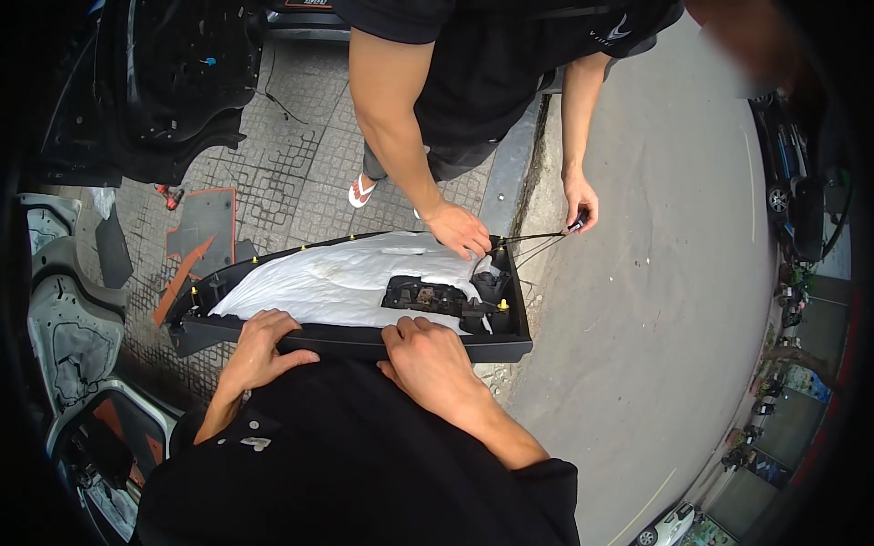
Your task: Connecting electrical wires and installing the interior door panel onto a car.
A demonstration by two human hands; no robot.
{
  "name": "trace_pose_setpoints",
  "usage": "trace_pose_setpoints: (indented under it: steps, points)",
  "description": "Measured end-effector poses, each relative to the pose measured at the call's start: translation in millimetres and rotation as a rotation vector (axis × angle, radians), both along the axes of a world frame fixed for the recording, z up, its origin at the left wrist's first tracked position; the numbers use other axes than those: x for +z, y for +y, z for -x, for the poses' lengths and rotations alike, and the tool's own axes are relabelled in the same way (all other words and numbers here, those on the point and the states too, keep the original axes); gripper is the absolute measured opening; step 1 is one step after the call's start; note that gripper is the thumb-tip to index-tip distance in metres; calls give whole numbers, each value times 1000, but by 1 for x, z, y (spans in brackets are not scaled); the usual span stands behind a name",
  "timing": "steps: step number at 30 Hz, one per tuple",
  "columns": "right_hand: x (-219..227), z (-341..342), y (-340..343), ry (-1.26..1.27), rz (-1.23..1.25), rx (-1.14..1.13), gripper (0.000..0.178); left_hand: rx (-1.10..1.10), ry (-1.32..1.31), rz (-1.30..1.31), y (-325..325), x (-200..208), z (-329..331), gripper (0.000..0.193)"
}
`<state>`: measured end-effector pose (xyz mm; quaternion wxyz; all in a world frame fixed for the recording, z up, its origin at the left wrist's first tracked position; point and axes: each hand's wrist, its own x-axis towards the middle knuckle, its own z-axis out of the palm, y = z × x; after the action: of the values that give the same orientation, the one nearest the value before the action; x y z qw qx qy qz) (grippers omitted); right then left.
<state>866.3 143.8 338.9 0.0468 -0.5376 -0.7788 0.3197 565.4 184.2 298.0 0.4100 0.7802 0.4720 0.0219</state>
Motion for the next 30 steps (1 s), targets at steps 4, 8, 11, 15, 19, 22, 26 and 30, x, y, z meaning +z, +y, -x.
trace_pose_setpoints:
  steps: [4, 8, 11, 15, 19, 22, 26, 30]
  points:
    - [13, 4, 16, -42, 54, 14, 35, 2, -37, -32, 8, -3, 4, 58]
    - [18, 7, 28, -103, 169, 5, 33, -12, -68, -87, 20, -6, 4, 58]
    - [21, 5, 32, -86, 140, -4, 34, -5, -61, -131, 20, -2, 2, 57]
    - [16, -1, 32, -66, 130, -14, 34, 23, -57, -157, 18, -2, -7, 56]
    - [13, -9, 38, -57, 104, -2, 36, 65, -45, -113, 16, 0, -12, 58]
    - [10, -13, 44, -41, 79, 23, 39, 114, -53, -111, 13, -1, -16, 56]
    - [10, -20, 48, -26, 80, 27, 38, 132, -47, -134, 9, -2, -24, 56]
    - [10, -23, 52, -29, 109, 55, 38, 143, -28, -141, 6, -2, -27, 56]
